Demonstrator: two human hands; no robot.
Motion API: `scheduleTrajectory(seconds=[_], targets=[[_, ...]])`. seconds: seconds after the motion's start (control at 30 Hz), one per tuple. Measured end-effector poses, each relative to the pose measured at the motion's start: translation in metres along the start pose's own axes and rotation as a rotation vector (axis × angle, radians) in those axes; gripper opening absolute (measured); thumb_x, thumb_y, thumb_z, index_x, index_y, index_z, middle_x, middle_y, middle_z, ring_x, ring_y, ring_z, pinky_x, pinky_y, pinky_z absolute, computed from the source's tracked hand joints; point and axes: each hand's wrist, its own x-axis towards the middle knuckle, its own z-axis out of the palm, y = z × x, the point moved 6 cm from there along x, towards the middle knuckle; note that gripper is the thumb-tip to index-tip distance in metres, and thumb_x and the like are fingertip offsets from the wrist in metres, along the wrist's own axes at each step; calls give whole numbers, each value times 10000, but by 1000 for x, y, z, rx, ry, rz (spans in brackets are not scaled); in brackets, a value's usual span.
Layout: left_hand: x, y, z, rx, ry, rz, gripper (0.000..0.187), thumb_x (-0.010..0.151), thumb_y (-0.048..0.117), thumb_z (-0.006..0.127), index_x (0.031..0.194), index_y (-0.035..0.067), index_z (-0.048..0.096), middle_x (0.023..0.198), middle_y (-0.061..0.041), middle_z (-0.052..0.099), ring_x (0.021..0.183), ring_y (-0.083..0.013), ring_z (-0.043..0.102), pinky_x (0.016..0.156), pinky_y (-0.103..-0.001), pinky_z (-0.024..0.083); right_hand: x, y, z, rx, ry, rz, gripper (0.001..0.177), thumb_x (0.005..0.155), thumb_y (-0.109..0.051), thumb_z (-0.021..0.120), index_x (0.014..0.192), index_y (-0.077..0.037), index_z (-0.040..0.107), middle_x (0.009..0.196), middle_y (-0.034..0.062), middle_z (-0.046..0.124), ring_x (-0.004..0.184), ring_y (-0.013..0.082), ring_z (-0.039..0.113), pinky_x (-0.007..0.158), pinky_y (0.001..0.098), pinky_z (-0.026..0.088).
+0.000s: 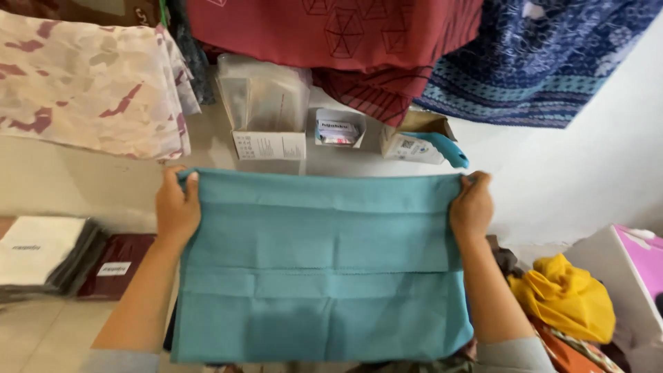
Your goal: The person uses a lint roller to clean a blue piece of cloth, folds it multiple times, places it inside a clear plastic bag with a label, and then puts the packaged item on a pile of similar items.
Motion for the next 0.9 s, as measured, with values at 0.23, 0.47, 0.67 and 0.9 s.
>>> scheduleTrajectory(seconds=[0.23, 0.47, 0.67, 0.9], targets=[[-1, -91, 104, 217, -216, -185, 313, 1126, 352, 500, 1254, 75, 571, 1058, -234, 729, 991, -448, 713, 843, -560, 572, -44, 36, 137, -367, -186, -29, 212, 1172, -387, 403, 1108, -188, 439, 757, 44, 646, 661, 342, 737, 654, 443, 608], [-23, -142, 156, 593, -404, -252, 367, 1105, 504, 375, 1273, 224, 544, 1182, -67, 709, 998, -357, 750, 879, -529, 601, -65, 61, 204, -394, -479, -20, 227, 1158, -402, 315, 1130, -194, 403, 926, 81, 636, 752, 393, 730, 712, 487, 611], [-23, -129, 141, 643, -412, -240, 388, 1030, 515, 500, 1294, 251, 603, 1158, -82, 697, 1011, -342, 752, 836, -533, 610, -53, 81, 196, -316, -556, 43, 271, 1078, -406, 531, 1259, -209, 488, 990, 103, 641, 863, 370, 733, 733, 479, 612], [-73, -39, 39, 269, -360, 9, 503, 970, 265, 566, 1408, 18, 577, 1253, -211, 663, 1110, -409, 624, 956, -480, 488, -81, 82, 39, 235, -507, 283, 291, 989, -233, 612, 1219, -62, 555, 915, 103, 639, 729, 222, 600, 696, 347, 508]])
